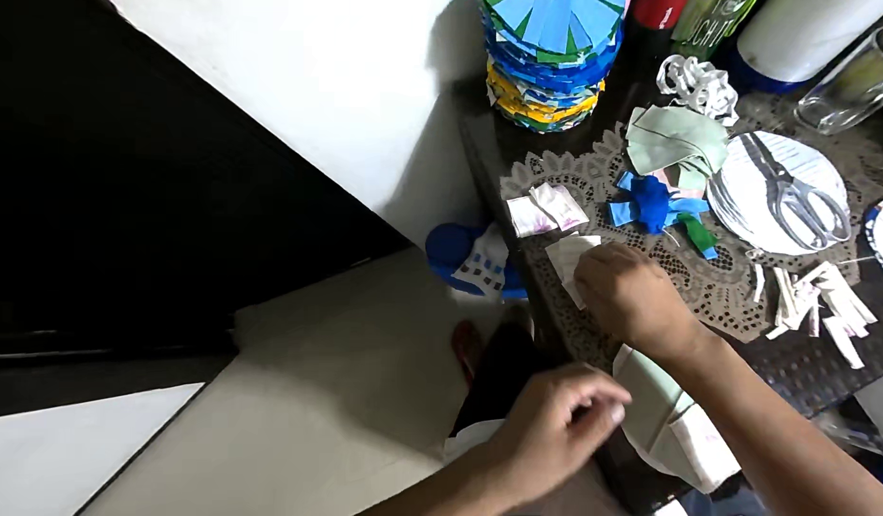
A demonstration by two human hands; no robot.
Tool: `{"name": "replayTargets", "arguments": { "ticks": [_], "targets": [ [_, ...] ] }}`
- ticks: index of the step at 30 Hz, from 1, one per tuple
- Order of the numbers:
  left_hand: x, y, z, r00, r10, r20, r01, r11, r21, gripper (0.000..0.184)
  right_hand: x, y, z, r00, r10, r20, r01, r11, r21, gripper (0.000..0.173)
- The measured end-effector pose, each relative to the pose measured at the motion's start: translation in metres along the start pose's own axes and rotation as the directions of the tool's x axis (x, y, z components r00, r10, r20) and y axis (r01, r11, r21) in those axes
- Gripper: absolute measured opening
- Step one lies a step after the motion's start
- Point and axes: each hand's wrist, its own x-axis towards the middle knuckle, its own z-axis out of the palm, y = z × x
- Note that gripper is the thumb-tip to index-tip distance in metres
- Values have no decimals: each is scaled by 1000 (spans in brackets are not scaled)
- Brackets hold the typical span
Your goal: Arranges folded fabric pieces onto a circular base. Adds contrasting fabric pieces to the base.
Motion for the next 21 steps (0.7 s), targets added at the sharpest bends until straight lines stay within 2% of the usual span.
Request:
{"name": "replayTargets", "arguments": {
  "ticks": [2,4,7,11,15,17,21],
  "targets": [
    [13,-6,-11,983,-87,-159,69,991,-114,24,3,-1,-10,989,141,47,-147,975,165,9],
    [29,-6,-18,944,-150,-294,86,971,-221,23,7,0,-23,947,303,108,-322,893,315,10],
    [51,0,-21,893,-213,-396,78,941,-331,25,11,3,-39,868,480,126,-483,759,437,7],
    [66,8,-15,888,-209,-410,53,931,-361,28,7,1,-48,827,544,140,-494,585,643,7],
    [75,13,-11,888,-195,-417,34,931,-364,22,3,-4,-52,800,573,177,-500,473,725,7],
    [80,10,-12,884,-143,-446,9,957,-290,18,0,-4,-52,797,577,177,-499,464,732,7],
    [88,4,-16,887,-55,-458,16,996,-89,18,-3,-5,-46,815,559,152,-489,522,699,7]
  ]
}}
